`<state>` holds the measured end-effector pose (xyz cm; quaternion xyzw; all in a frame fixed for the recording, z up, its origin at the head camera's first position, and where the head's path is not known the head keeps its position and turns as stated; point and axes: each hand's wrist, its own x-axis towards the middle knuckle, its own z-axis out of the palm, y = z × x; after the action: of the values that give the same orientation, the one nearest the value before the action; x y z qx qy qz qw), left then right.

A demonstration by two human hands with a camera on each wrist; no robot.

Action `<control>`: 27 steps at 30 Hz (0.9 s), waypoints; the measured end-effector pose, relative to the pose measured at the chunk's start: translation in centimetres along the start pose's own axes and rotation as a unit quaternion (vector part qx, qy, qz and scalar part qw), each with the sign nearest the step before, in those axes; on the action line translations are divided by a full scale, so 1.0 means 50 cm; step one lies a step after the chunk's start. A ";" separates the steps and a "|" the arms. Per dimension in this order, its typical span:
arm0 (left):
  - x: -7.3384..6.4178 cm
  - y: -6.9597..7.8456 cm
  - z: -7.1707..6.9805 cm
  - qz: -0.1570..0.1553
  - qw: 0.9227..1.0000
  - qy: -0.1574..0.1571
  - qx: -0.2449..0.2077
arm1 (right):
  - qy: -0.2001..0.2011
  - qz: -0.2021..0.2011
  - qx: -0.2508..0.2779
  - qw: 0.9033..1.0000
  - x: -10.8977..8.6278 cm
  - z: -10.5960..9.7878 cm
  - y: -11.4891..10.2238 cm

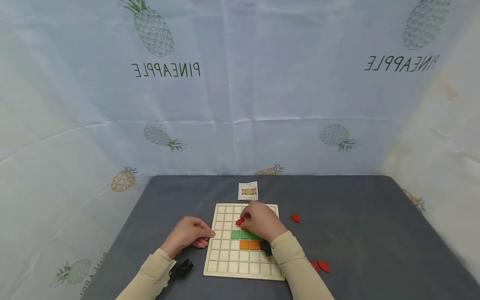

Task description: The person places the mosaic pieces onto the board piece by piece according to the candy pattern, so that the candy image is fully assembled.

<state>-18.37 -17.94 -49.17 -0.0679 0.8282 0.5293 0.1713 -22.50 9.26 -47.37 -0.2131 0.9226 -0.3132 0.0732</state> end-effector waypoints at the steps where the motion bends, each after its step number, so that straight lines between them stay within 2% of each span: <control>1: 0.000 0.001 0.001 -0.001 1.000 0.000 -0.001 | 0.000 -0.009 -0.009 1.000 0.000 0.003 -0.002; 4: 0.000 0.002 0.001 -0.005 1.000 0.000 -0.001 | 0.002 -0.033 -0.036 0.999 0.002 0.009 -0.007; 7: 0.000 0.001 0.001 -0.004 1.000 0.001 0.001 | 0.002 -0.041 -0.046 0.998 0.003 0.012 -0.009; 14: 0.000 0.000 0.000 0.003 1.000 0.001 0.008 | -0.001 -0.039 -0.049 0.998 0.004 0.018 -0.009; 27: -0.003 0.004 0.002 -0.002 1.000 0.008 0.007 | -0.003 -0.047 -0.051 0.998 0.008 0.021 -0.007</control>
<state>-18.29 -17.78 -48.99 -0.0725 0.8332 0.5222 0.1667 -22.45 8.26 -47.99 -0.2605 0.9260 -0.2684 0.0505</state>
